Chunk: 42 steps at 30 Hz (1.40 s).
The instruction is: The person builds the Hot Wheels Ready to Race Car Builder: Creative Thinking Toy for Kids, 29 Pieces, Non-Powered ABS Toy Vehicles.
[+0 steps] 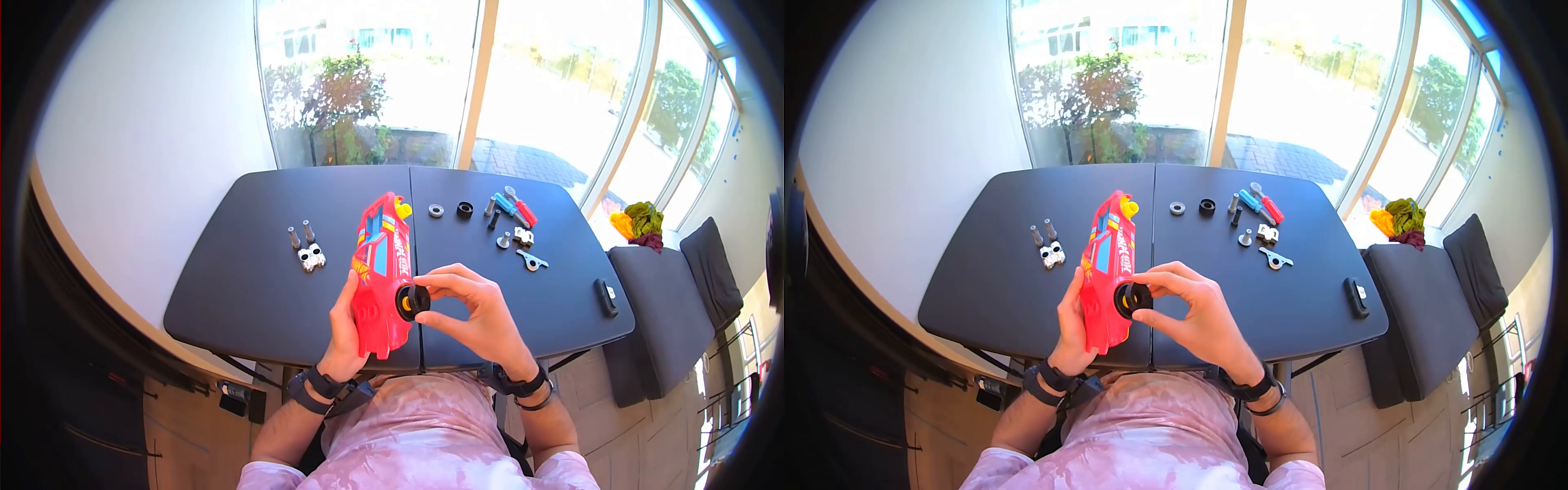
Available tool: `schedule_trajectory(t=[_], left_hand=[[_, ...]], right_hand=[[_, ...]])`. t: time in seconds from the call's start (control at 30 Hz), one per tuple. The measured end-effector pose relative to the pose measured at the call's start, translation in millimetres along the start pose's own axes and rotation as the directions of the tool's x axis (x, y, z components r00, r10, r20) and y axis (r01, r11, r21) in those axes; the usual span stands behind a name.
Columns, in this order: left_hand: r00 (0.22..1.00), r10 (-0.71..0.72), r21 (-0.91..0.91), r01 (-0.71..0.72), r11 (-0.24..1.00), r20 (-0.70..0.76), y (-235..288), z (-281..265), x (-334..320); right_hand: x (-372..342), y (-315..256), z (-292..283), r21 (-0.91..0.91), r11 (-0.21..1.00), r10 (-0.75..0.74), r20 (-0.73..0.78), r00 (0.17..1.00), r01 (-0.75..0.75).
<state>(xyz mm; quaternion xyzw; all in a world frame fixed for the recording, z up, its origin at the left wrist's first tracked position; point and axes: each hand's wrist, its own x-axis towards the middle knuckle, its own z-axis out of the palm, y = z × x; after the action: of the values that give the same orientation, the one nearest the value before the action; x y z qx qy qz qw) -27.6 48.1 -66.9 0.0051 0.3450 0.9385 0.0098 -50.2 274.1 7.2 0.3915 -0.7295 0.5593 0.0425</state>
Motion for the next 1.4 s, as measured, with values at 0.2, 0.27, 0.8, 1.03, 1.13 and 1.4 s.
schedule_trajectory(t=[0.2, 0.27, 0.8, 1.03, 1.13, 1.4], left_hand=[[1.0, -0.006, 0.012, 0.006, 1.0, 0.014, 0.5, -5.0, 0.1], [1.0, -0.01, 0.018, 0.01, 1.0, 0.014, 0.1, -6.9, 0.2], [1.0, -0.006, 0.006, 0.006, 1.0, -0.003, -1.8, -5.0, 1.5], [1.0, -0.013, 0.023, 0.012, 1.0, 0.009, 0.8, -3.3, -2.2], [1.0, 0.01, 0.031, -0.01, 0.999, -0.005, -0.3, -2.1, -0.7], [1.0, 0.019, -0.01, -0.019, 1.0, 0.009, 0.0, -2.8, 1.3]], right_hand=[[0.8, 5.5, 9.0, -0.133, 0.991, -0.018, -0.019, 1.0, 0.016], [-0.1, 5.5, 9.3, -0.131, 0.991, -0.004, -0.015, 1.0, 0.002], [-4.2, 3.4, 6.1, 0.052, 0.995, 0.084, 0.029, 0.996, -0.086], [-4.7, -2.6, 3.0, -0.006, 0.997, 0.08, 0.029, 0.996, -0.079], [1.2, -7.0, -12.7, -0.067, 0.992, 0.109, 0.02, 0.994, -0.107], [51.9, 67.5, -113.5, -0.6, 0.788, 0.046, -0.159, 0.986, -0.134]])
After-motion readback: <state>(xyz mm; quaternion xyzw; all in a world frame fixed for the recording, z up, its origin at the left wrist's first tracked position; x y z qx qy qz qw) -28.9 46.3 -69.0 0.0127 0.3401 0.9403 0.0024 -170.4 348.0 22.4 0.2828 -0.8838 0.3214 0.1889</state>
